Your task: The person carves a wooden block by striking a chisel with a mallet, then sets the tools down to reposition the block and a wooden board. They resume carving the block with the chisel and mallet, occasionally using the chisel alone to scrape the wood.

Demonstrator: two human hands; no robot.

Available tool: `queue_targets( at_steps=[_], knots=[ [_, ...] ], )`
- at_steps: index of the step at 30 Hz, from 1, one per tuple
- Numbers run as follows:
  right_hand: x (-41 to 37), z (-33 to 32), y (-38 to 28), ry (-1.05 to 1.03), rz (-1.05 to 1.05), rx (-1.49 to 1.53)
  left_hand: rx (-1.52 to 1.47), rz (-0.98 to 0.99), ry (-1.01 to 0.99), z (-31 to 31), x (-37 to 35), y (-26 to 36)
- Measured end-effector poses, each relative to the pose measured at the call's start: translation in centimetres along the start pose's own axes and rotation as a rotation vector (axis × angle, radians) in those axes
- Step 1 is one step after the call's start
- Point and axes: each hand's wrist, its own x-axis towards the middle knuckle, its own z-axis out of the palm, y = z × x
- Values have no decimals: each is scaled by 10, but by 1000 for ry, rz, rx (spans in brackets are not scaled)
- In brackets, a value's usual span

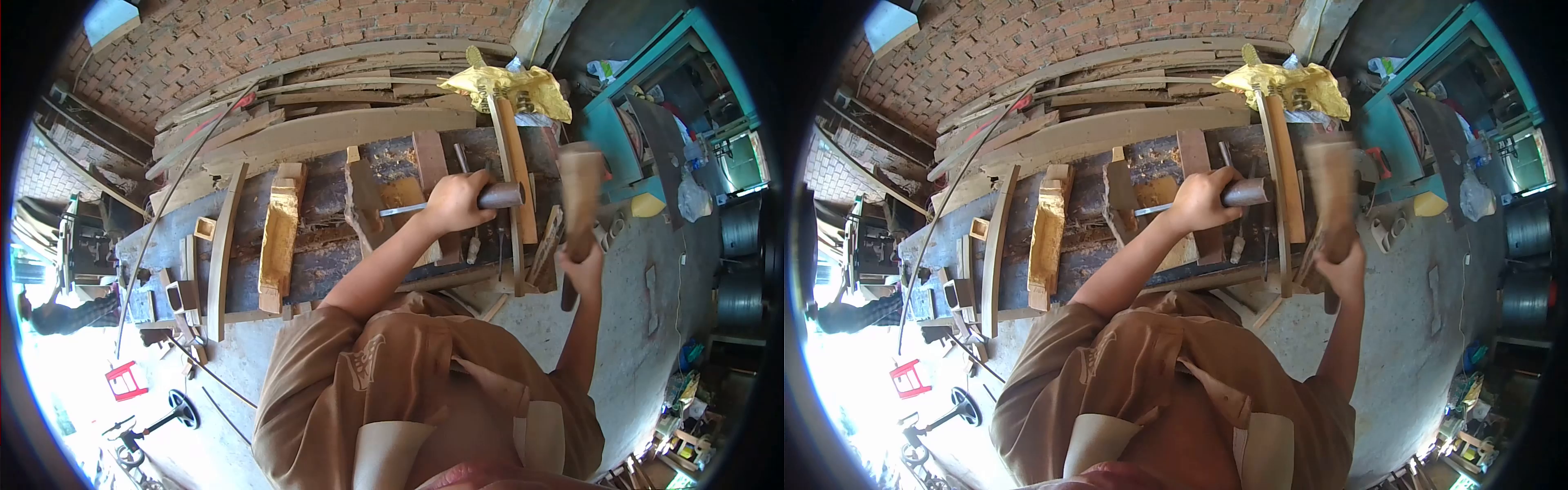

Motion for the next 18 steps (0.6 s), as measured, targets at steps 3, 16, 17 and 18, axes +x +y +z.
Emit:
queue_targets(
  at_steps=[3, 16, 17, 18],
  knots=[
    [2, 2, 11, 178, 149, 499, -8, -9, 23, 3, 2, -3],
    [-1, 19, 12, 46, 133, 458, -29, 7, 20, 2, 0, -4],
    [-1, 24, 19, -58, 123, 448, -43, 2, 34, 1, 1, -4],
    [0, 35, 19, -69, 39, 153, -44, 7, 33, 0, 1, -4]
  ],
)
